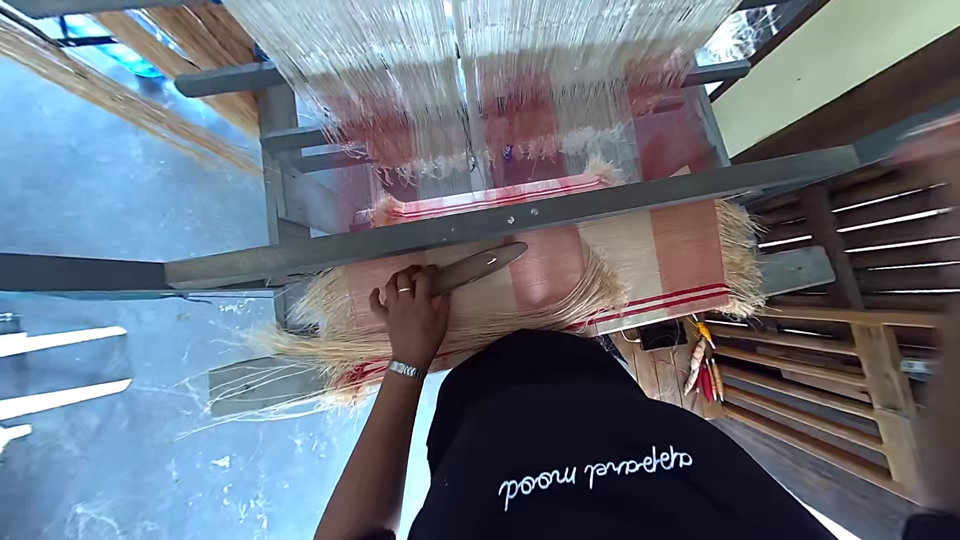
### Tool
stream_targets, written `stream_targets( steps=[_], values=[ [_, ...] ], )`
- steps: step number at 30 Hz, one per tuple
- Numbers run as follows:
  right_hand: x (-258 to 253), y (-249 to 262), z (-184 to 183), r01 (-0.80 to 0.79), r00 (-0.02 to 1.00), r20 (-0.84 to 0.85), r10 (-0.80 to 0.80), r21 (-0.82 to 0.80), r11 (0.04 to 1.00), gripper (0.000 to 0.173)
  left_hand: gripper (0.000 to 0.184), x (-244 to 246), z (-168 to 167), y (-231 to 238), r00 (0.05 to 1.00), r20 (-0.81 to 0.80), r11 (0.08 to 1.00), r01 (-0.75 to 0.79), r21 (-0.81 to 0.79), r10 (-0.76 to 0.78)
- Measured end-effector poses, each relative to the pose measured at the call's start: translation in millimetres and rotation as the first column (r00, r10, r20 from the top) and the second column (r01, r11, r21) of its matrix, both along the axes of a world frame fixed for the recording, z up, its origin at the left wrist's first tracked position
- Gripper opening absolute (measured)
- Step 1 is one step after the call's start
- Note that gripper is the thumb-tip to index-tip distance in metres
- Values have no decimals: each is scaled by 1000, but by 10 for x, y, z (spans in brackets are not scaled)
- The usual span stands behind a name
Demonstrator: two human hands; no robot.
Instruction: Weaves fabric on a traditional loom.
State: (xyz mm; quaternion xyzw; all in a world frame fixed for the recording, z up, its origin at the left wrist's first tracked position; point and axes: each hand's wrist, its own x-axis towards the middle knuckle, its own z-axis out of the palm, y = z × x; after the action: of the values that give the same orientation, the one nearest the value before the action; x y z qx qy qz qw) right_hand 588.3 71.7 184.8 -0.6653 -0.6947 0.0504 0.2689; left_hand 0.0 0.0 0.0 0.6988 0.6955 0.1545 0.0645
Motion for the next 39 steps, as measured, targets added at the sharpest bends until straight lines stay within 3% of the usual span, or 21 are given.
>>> stream_targets(
  steps=[2,4,7,10,14,20,24,27,29,31,33,37,39],
  values=[
    [-1347,-79,-317,-108,994,-39,103,-193,975,34,46,-9,89,33,999,-42,1000,9,-21,-10],
    [-2088,-90,-829,-311,950,-113,289,-312,898,26,47,49,294,24,995,-85,999,41,-35,-44],
    [-2783,-90,-1378,-511,840,-390,378,-331,793,19,52,156,543,8,987,-127,995,94,-45,-99],
    [-3143,-43,-1547,-544,745,-617,255,-339,768,15,52,240,687,27,975,-188,993,114,-36,-119],
    [-3230,22,-1599,-480,755,-634,171,-356,801,15,50,294,749,77,964,-231,992,128,-19,-129],
    [-3169,29,-1494,-368,857,-504,108,-451,814,14,48,289,804,90,951,-269,986,166,19,-155],
    [-2812,-9,-1300,-565,797,-488,356,-393,726,15,48,156,957,47,942,-179,958,287,-8,-284],
    [-2506,-110,-1029,-720,688,-453,568,-325,613,14,43,2,1001,11,912,-5,910,409,-65,-410],
    [-2336,-175,-903,-782,609,-541,579,-292,550,16,45,-59,954,-2,879,168,878,466,-106,-446],
    [-2202,-231,-836,-832,512,-698,500,-258,491,18,48,-39,859,-20,827,355,849,508,-143,-435],
    [-2121,-295,-822,-835,439,-830,344,-234,498,15,50,29,697,-57,749,528,829,541,-140,-400],
    [-2098,-463,-910,-710,294,-956,4,-216,670,13,55,275,463,-145,585,763,858,507,-78,-276],
    [-2152,-564,-926,-586,263,-958,-114,-253,770,16,57,418,395,-158,580,778,887,457,-65,-241]
  ],
)
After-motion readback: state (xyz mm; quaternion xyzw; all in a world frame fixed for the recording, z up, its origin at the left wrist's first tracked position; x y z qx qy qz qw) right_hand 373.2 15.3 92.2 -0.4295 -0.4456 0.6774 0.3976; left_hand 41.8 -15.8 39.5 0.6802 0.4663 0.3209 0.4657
